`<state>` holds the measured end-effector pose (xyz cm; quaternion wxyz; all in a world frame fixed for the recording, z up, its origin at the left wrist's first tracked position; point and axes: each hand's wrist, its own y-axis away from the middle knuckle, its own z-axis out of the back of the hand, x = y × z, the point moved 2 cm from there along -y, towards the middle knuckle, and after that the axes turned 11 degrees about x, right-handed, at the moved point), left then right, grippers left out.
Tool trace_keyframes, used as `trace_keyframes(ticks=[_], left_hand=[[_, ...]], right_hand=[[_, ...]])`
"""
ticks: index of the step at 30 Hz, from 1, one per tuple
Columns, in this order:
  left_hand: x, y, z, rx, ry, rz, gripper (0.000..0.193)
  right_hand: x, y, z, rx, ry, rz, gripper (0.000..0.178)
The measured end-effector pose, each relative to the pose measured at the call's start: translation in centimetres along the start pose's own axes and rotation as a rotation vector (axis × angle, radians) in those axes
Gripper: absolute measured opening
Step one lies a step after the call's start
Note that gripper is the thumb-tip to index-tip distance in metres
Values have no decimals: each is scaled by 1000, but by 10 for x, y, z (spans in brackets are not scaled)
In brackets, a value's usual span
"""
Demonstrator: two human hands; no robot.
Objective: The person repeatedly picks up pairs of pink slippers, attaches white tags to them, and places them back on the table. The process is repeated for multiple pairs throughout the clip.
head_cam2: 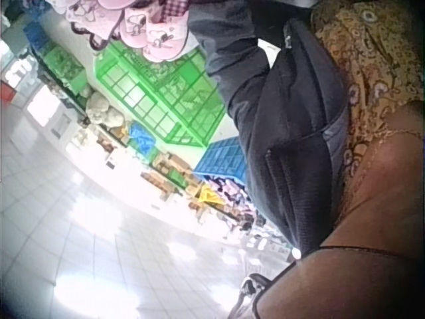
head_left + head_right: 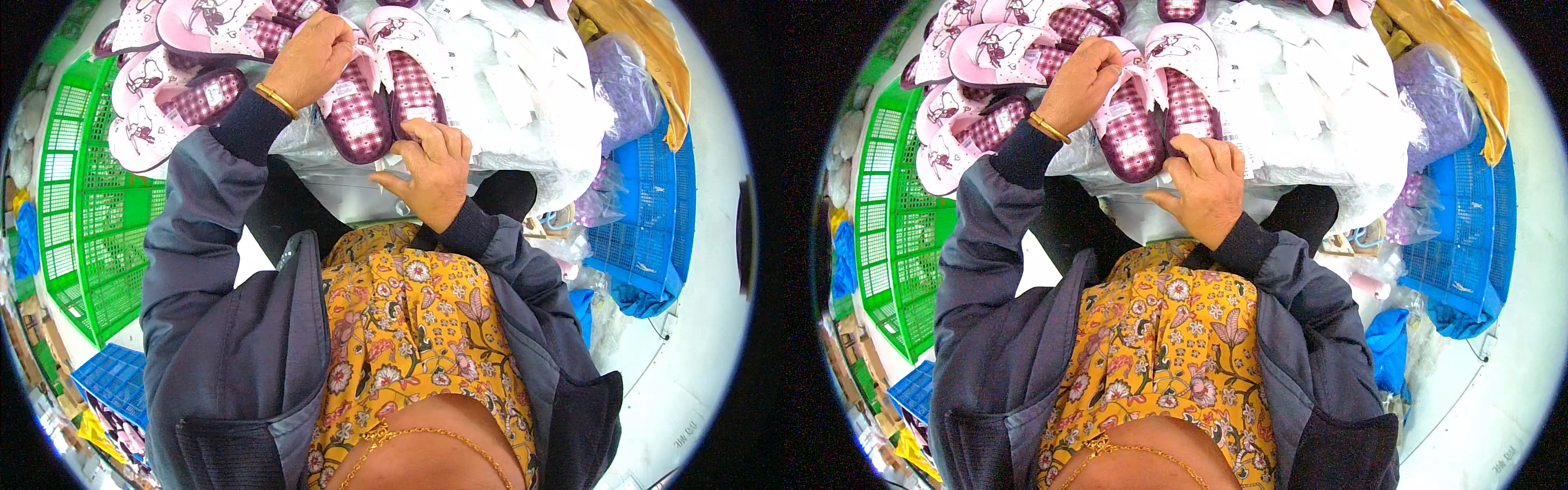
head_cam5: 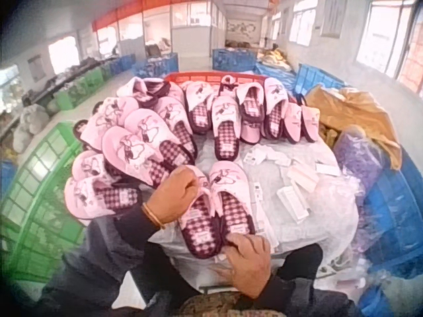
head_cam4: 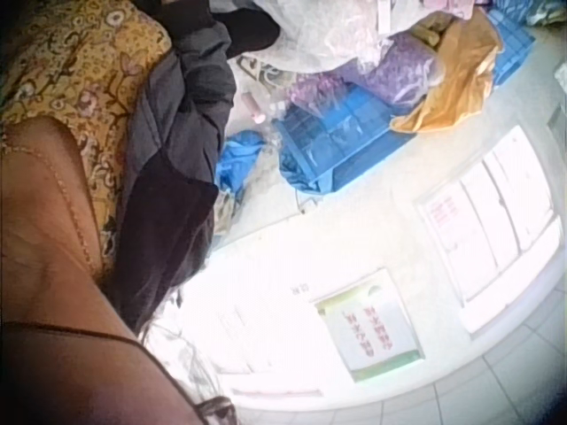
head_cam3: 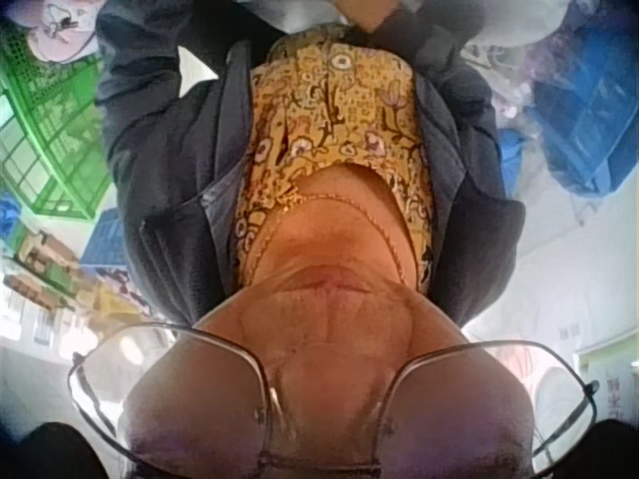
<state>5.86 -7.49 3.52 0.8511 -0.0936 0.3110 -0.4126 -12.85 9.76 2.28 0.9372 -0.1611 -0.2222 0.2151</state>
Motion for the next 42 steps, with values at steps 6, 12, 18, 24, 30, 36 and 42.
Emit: trace_keyframes(ticks=[6,12,18,24,30,36,42], left_hand=[[-1,2,1,15,9,14,14],[-3,2,2,45,90,120,13],[-2,4,3,11,98,92,11],[-2,6,1,-20,111,86,11],[1,7,1,16,127,107,15],[-9,3,4,47,19,37,13],[-21,7,2,28,-136,23,12]], right_hand=[[-6,7,-15,-146,102,104,24],[-12,0,13,-34,54,82,24],[-2,2,14,95,14,37,34],[-5,10,-12,-88,125,42,24],[-14,8,-11,-114,135,128,14],[-16,-15,38,181,-1,146,14],[-31,-39,47,207,-209,27,13]])
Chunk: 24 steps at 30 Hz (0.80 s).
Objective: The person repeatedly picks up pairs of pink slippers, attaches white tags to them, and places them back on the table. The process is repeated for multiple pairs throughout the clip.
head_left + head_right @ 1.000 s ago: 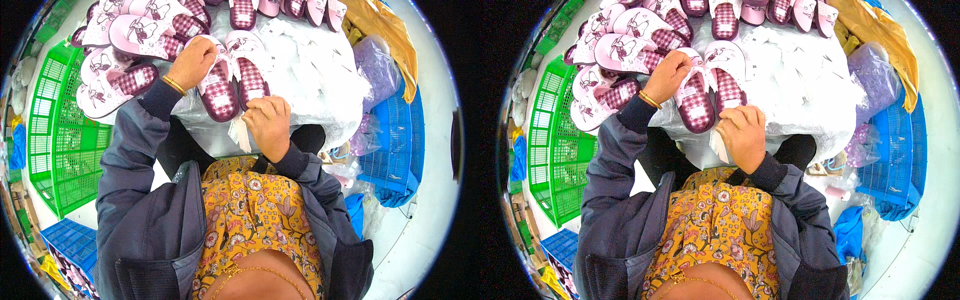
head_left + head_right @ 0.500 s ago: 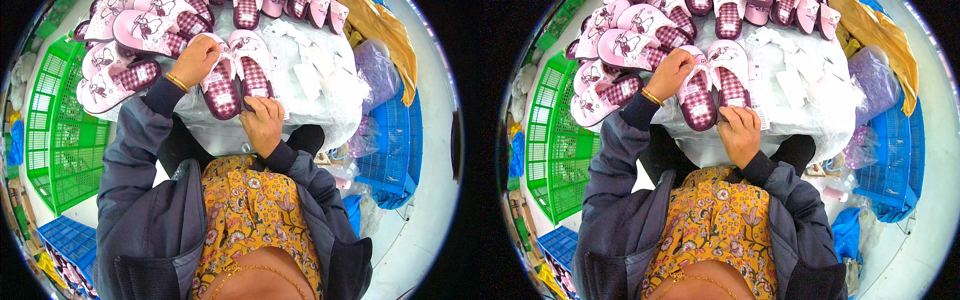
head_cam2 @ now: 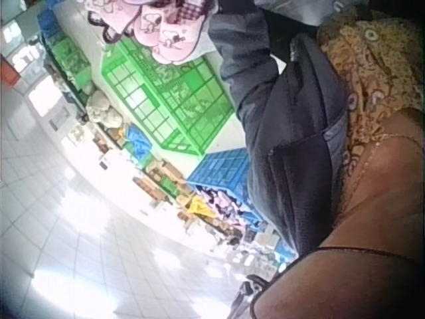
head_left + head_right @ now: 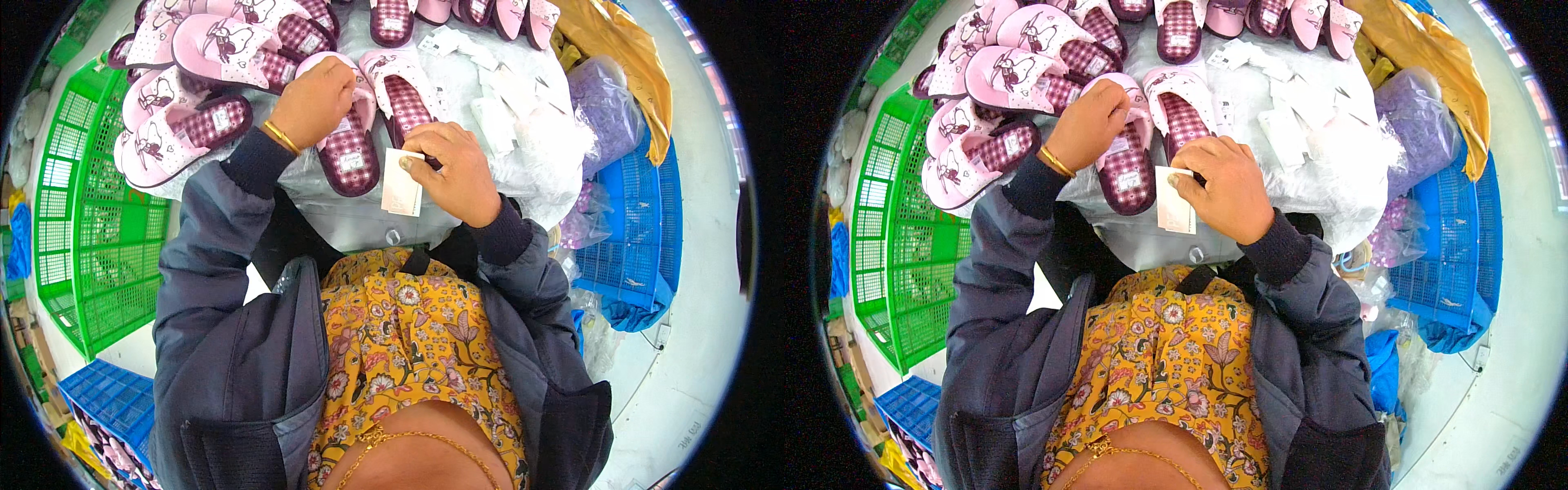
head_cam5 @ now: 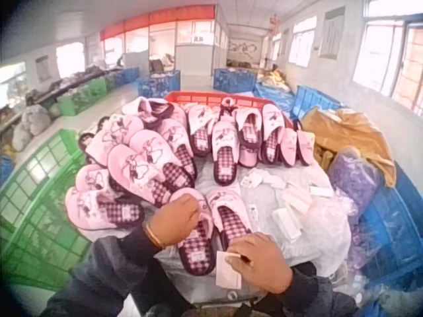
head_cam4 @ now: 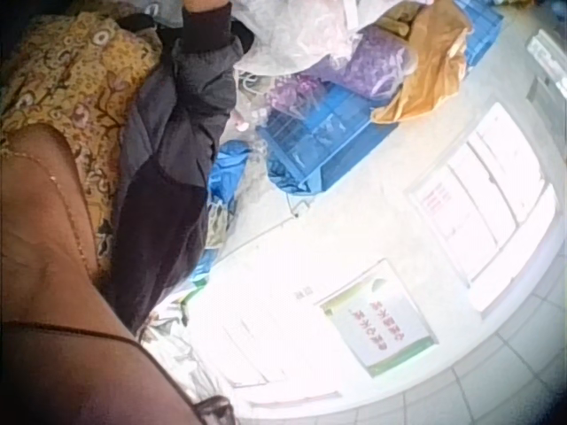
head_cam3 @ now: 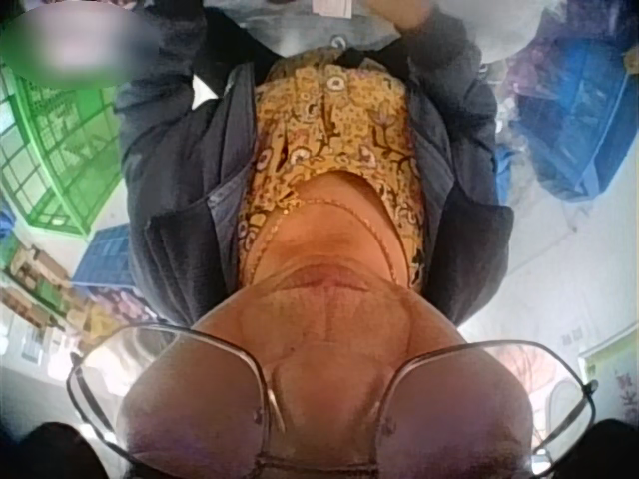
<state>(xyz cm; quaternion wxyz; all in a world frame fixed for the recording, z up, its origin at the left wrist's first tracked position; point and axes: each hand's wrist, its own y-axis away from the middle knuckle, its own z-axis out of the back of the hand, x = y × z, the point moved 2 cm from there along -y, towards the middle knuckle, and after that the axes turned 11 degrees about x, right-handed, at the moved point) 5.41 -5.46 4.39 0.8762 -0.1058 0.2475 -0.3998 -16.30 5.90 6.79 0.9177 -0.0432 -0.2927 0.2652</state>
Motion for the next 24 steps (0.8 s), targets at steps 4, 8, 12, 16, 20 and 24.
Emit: trace_keyframes(ticks=[4,8,12,16,20,24], left_hand=[[-29,1,11,-46,-183,-161,13],[-51,11,16,31,-203,-174,14],[-59,17,9,127,-55,5,11],[-42,16,-3,45,266,106,10],[-40,14,-7,92,704,330,8],[-35,17,-10,85,873,377,7]], right_hand=[[5,-2,-7,-77,107,-43,8],[15,-2,-13,-133,299,91,9],[33,-5,-23,-129,298,336,12],[20,-14,-19,-263,75,220,14],[3,-24,-20,-215,-510,-57,12],[0,-27,-24,-210,-627,-150,10]])
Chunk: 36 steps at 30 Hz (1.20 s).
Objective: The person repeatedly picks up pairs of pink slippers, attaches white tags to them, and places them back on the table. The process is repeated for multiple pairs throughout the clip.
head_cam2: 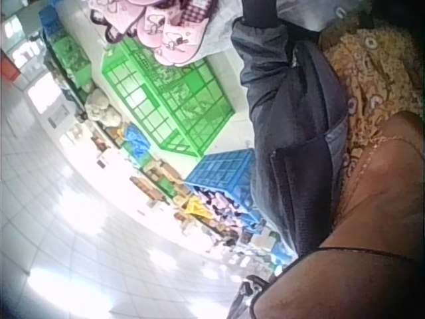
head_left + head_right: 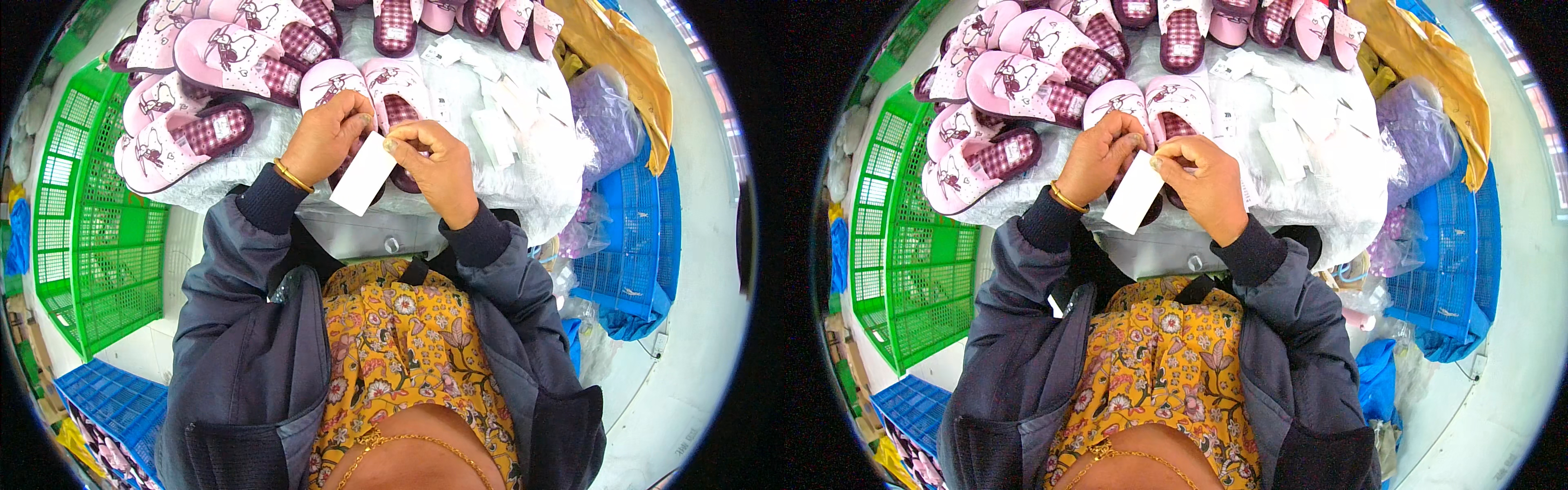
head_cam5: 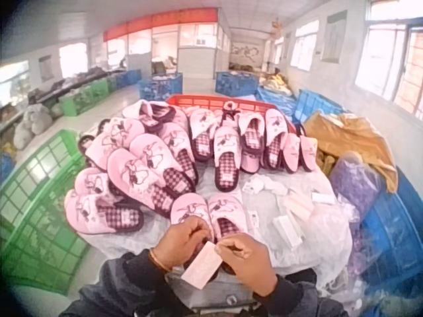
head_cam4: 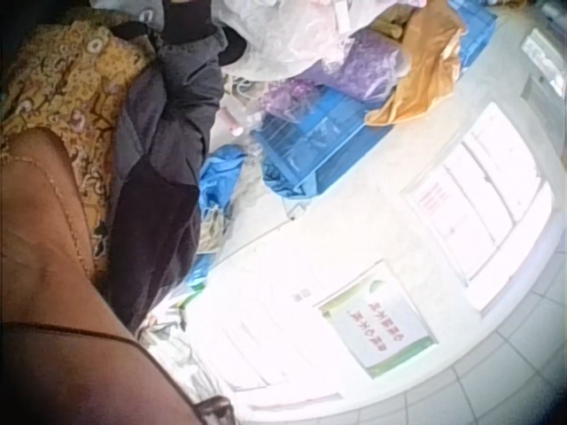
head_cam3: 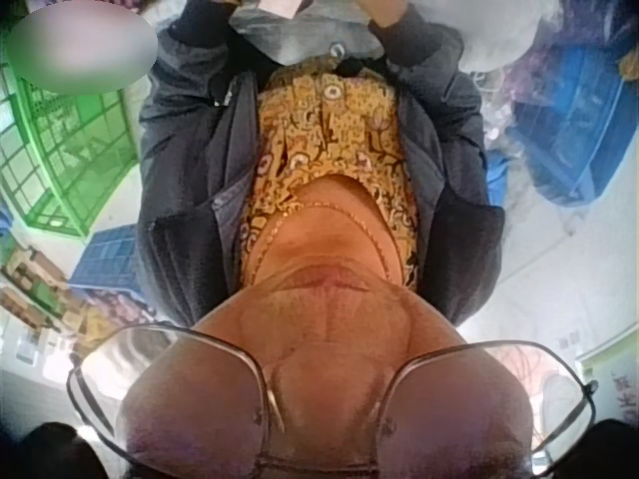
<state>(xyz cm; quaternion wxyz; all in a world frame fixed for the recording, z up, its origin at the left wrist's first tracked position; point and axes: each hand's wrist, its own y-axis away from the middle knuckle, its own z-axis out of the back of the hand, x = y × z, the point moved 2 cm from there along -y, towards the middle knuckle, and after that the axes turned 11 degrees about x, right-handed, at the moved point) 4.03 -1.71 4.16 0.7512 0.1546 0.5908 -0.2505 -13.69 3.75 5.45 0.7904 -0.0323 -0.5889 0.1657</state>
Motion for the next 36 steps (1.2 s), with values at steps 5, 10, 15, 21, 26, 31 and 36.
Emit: trace_keyframes(ticks=[5,10,15,21,26,31,36], left_hand=[[6,-4,7,81,116,-59,9],[-2,-6,19,215,43,-1,16],[-3,-4,17,229,141,17,16],[6,-12,13,241,-98,-149,10],[-4,-12,13,251,-187,-98,8],[-5,-10,12,227,-189,-96,9],[1,-12,12,226,-144,-86,8]], right_hand=[[-5,-6,-4,-38,451,253,9],[-4,-7,-10,-14,484,279,9],[-12,-9,-10,-86,376,158,7],[-15,-12,-10,-65,287,77,9],[-18,-10,-10,-85,299,93,10],[-17,-10,-10,-73,261,65,10],[-17,-11,-11,-68,216,43,9]])
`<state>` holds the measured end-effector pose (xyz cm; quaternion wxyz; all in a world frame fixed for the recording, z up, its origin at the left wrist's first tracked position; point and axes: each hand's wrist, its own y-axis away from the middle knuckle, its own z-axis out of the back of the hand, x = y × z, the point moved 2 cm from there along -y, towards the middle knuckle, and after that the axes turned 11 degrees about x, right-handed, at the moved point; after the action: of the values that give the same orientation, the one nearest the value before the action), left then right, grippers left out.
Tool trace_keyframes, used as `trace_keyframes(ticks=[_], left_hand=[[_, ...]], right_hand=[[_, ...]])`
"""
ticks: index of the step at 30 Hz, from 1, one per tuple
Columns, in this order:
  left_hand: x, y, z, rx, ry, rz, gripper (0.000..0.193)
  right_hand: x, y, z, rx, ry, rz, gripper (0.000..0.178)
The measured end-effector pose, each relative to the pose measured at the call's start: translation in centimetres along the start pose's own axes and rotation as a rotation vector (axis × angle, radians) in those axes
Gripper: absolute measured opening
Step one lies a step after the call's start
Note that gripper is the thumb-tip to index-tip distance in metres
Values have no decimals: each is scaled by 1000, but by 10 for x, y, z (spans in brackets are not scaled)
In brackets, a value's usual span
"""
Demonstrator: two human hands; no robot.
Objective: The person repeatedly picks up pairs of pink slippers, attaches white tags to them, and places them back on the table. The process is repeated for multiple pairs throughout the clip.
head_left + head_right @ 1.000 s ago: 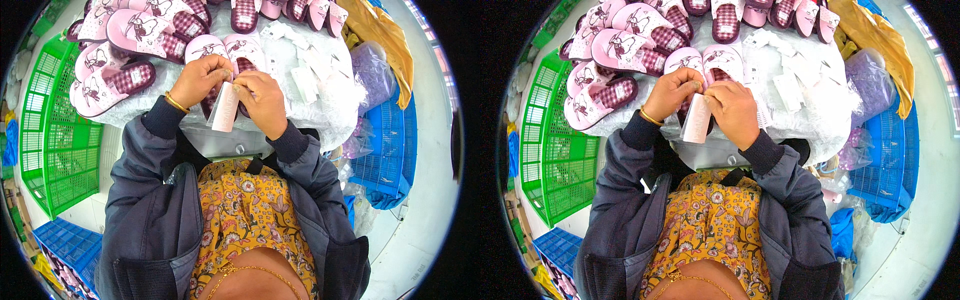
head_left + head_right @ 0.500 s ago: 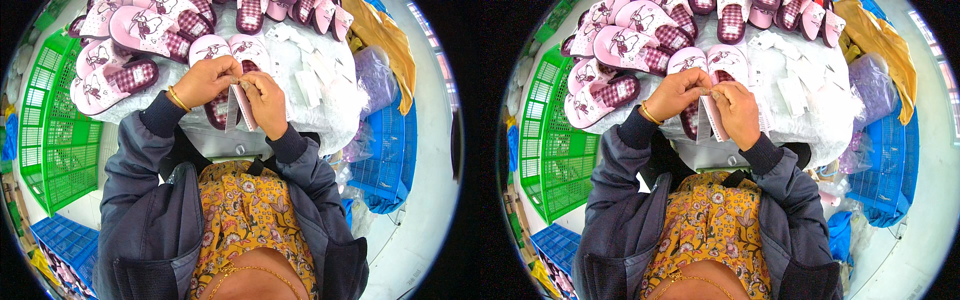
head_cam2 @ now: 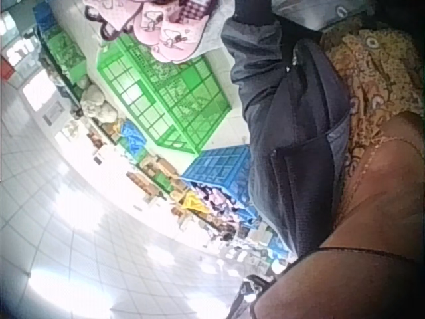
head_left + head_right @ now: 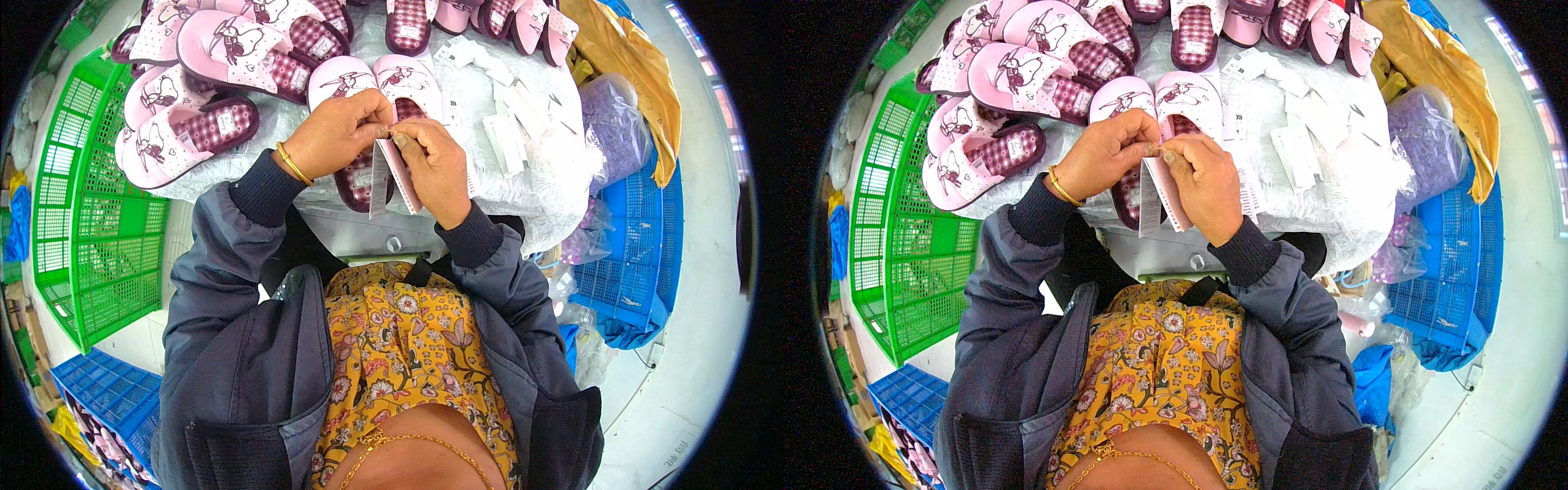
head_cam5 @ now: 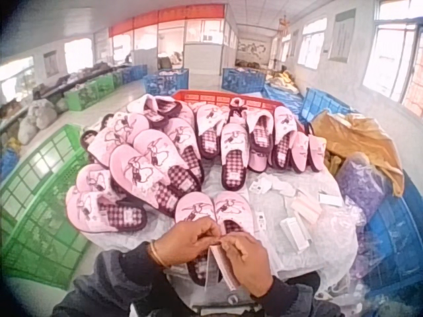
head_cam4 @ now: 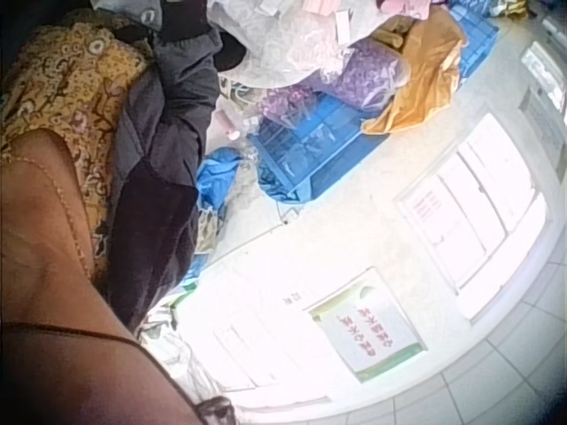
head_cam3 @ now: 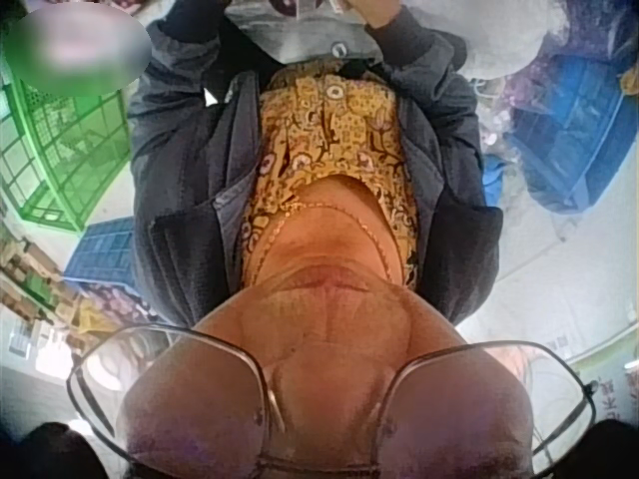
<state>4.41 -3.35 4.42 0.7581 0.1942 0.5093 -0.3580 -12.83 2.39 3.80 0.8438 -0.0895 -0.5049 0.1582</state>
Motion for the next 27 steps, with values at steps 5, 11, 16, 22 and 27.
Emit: trace_keyframes(ticks=[5,11,16,22,27], left_hand=[[-13,0,1,-7,-131,-11,9],[-15,1,1,-7,-107,-9,9],[-13,0,1,-25,-141,-48,11],[-13,-1,-3,-45,-250,-111,9],[-19,1,-4,-12,-320,-80,7]], right_hand=[[1,1,1,12,13,-9,8],[-1,1,1,17,10,-12,8],[-2,0,2,21,24,22,8],[-3,0,5,-14,110,106,8],[-5,4,3,29,-69,-136,9]])
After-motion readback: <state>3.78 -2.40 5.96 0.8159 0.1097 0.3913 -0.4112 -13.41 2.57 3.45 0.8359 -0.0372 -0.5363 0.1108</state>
